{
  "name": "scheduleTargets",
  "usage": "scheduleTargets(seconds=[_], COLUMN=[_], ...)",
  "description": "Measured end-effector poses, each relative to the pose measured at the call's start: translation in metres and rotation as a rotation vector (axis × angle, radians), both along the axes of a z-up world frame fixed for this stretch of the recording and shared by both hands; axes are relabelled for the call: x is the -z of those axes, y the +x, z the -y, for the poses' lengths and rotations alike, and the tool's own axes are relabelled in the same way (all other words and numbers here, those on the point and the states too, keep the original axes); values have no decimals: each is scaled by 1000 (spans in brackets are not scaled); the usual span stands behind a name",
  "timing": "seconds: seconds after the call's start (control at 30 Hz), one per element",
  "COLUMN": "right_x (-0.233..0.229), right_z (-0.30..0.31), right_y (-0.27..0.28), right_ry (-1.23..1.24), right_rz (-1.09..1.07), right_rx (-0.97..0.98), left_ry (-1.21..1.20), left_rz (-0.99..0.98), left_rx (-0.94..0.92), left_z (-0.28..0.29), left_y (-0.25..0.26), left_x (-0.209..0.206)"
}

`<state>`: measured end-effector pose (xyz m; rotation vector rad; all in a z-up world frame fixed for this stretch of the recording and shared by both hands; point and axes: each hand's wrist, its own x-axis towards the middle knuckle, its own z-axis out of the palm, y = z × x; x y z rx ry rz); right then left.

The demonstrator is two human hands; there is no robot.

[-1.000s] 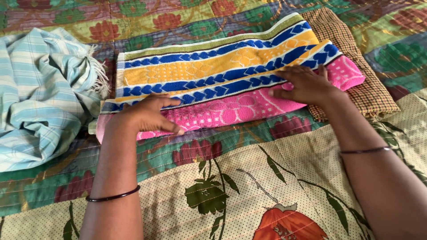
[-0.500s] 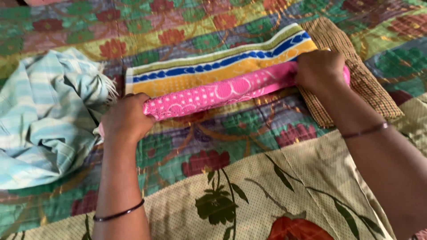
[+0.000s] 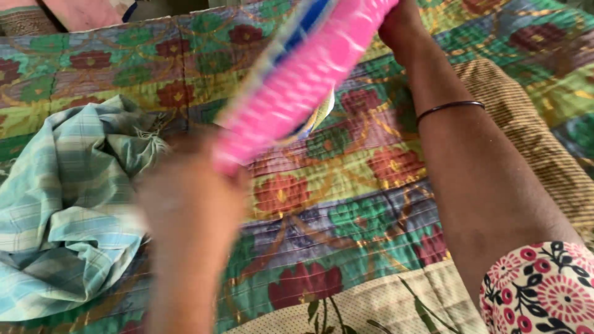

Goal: The person folds a colorful towel on a bed. They smooth the fabric, fold it in half lengthwise, then fold it again into a compact rectangular shape.

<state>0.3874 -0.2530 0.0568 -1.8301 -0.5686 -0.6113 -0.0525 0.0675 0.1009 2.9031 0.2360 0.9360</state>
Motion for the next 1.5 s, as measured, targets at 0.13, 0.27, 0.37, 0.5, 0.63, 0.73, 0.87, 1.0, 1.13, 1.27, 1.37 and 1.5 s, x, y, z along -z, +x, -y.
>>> scheduleTargets(seconds=[0.13, 0.27, 0.37, 0.5, 0.63, 0.73, 0.87, 1.0, 1.13, 1.27, 1.37, 1.5], right_x=[52, 91, 108, 123, 132, 128, 114, 106, 84, 45, 25, 28], right_z=[5, 21, 43, 55, 46, 33, 21, 15, 11, 41, 55, 26], right_y=[-61, -107, -116, -114, -131, -171, -248, -307, -320, -327, -340, -364], right_ry=[-273, -75, -28, 36, -255, -302, -525, -370, -474, -672, -882, -1147], right_rz=[-243, -643, -729, -734, -511, -448, -414, -437, -355, -420, -588, -332], right_rx=[-21, -148, -226, -331, 33, -13, -14, -152, -64, 119, 191, 328], left_ry=[-142, 90, -11, -115, -478, -916, -178, -124, -173, -166, -178, 12], left_rz=[-699, -691, -595, -526, -772, -593, 59, -188, -425, -823, -1064, -967], left_rx=[380, 509, 564, 664, 827, 592, 230, 0, -28, 125, 186, -35], left_z=[92, 140, 142, 156, 157, 111, 31, -9, -11, -10, -6, 10], left_y=[10, 18, 16, 9, 20, 59, 105, 120, 108, 75, 50, 34], left_x=[49, 93, 101, 88, 89, 105, 128, 145, 135, 89, 49, 33])
